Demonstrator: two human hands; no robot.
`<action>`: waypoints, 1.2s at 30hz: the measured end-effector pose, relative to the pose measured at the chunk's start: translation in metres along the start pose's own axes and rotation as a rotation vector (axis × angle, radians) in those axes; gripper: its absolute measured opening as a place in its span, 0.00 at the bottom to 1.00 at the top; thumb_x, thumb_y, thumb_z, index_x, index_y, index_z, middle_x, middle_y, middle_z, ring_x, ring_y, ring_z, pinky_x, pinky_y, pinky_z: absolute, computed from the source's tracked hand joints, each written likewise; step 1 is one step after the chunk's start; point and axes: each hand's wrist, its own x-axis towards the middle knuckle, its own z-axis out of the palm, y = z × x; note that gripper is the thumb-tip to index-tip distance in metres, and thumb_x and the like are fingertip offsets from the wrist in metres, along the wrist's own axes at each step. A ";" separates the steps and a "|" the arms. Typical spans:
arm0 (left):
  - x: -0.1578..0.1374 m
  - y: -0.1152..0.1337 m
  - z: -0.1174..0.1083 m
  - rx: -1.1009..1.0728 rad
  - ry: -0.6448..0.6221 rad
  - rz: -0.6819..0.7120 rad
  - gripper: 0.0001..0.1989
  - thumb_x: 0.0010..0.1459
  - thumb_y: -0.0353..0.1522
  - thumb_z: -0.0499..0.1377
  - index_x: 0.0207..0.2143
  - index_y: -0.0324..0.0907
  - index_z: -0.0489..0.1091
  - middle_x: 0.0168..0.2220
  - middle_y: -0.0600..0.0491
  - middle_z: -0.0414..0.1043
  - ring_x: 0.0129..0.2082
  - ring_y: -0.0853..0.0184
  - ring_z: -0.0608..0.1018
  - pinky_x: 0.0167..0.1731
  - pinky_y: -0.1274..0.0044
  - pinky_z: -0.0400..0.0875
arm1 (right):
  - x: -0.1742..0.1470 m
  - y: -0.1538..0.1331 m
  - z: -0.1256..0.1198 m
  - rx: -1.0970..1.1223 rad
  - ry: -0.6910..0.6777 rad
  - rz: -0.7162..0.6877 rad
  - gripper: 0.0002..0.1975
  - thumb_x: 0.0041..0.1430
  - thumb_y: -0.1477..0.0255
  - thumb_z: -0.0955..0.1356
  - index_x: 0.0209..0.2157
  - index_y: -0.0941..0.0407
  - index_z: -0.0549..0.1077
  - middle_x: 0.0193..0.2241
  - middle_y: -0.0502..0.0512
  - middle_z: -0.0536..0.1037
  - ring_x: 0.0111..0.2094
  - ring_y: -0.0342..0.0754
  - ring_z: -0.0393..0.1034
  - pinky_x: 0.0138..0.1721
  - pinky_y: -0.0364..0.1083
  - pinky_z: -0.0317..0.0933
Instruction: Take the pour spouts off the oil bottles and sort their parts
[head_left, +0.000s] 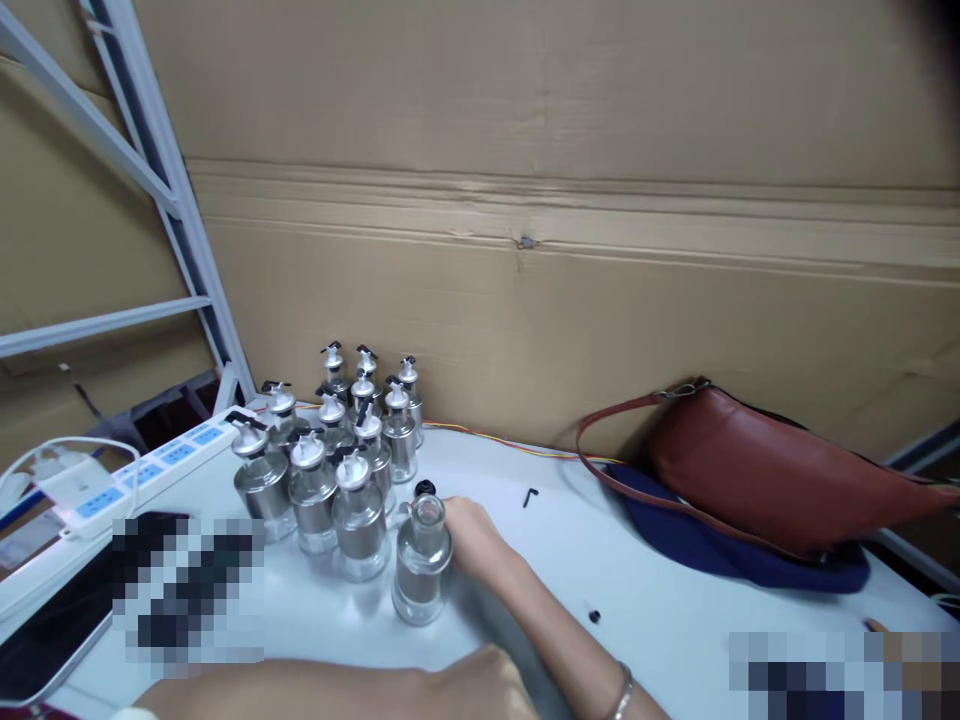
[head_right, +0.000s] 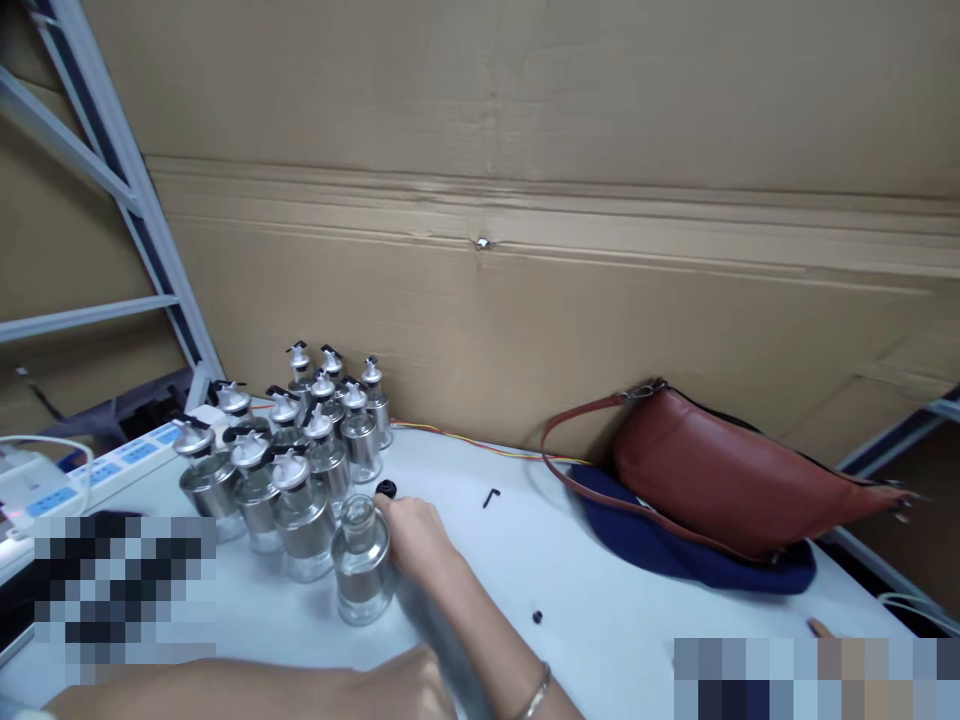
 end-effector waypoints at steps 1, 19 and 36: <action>0.001 0.007 -0.003 -0.053 0.024 -0.042 0.26 0.63 0.38 0.44 0.13 0.43 0.41 0.13 0.60 0.40 0.15 0.73 0.47 0.19 0.74 0.42 | -0.001 -0.001 0.000 -0.034 0.003 0.007 0.14 0.52 0.81 0.63 0.40 0.57 0.73 0.32 0.60 0.80 0.35 0.54 0.73 0.30 0.44 0.52; 0.013 0.013 -0.007 -0.660 0.579 -0.385 0.27 0.48 0.52 0.58 0.18 0.43 0.49 0.11 0.66 0.44 0.13 0.79 0.48 0.16 0.77 0.39 | -0.056 0.064 -0.001 0.053 0.116 0.077 0.10 0.45 0.86 0.63 0.29 0.58 0.70 0.29 0.53 0.72 0.28 0.44 0.66 0.30 0.41 0.57; 0.014 0.003 -0.008 -0.789 0.711 -0.319 0.28 0.48 0.56 0.55 0.35 0.44 0.52 0.26 0.61 0.64 0.15 0.77 0.68 0.18 0.81 0.59 | -0.091 0.072 -0.054 0.864 0.045 0.008 0.19 0.44 0.61 0.74 0.35 0.59 0.75 0.31 0.54 0.77 0.34 0.46 0.71 0.42 0.48 0.64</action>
